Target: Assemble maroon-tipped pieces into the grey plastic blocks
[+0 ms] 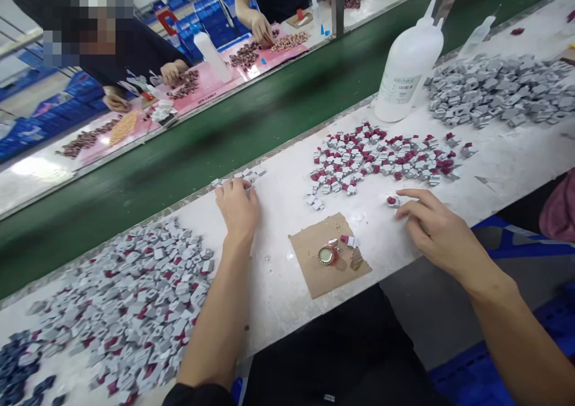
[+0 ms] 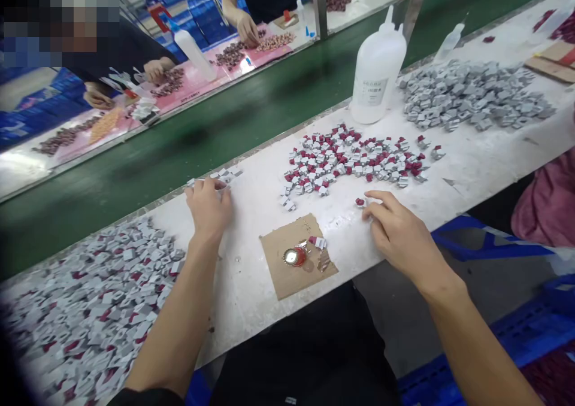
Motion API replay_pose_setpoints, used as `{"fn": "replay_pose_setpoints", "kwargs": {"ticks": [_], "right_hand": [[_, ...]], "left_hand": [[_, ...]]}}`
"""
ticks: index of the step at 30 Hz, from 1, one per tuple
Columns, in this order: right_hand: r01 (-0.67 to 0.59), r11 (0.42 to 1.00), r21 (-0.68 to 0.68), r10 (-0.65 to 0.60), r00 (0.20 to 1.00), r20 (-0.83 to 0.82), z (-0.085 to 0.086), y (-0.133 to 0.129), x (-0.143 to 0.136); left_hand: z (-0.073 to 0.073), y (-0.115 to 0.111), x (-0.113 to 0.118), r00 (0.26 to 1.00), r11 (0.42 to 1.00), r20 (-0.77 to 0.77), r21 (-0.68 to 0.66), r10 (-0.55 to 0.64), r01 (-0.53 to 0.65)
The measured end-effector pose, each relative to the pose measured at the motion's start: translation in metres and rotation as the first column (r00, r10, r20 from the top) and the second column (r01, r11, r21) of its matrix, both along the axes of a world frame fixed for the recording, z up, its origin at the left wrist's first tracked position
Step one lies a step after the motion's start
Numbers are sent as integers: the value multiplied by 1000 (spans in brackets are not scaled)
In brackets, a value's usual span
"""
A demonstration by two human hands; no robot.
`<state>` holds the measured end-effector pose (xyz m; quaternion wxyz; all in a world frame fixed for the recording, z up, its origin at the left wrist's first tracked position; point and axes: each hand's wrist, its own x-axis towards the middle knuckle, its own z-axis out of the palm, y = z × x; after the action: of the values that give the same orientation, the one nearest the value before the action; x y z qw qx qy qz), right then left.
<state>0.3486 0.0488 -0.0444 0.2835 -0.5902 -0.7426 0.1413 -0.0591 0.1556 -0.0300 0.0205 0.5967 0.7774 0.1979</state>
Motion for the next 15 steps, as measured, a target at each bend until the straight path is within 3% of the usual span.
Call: {"fn": "replay_pose_setpoints", "kwargs": {"ticks": [3,8,12,15], "right_hand": [[174,984,-39,-177,981,-76,2,0,-8],[192,979,-68,-198,975,-103,-1,6,-19],[256,962,-90,-265,958,-111,0,10,-29],[236,969,-72,-243,963,-115,2,11,-37]], "left_hand": [[1,-11,1,998,999,64,-32,-24,27],[8,-41,4,984,991,172,-121,-41,62],[13,-79,11,965,978,253,-175,-67,114],[14,-111,18,943,973,320,-172,-95,157]]}}
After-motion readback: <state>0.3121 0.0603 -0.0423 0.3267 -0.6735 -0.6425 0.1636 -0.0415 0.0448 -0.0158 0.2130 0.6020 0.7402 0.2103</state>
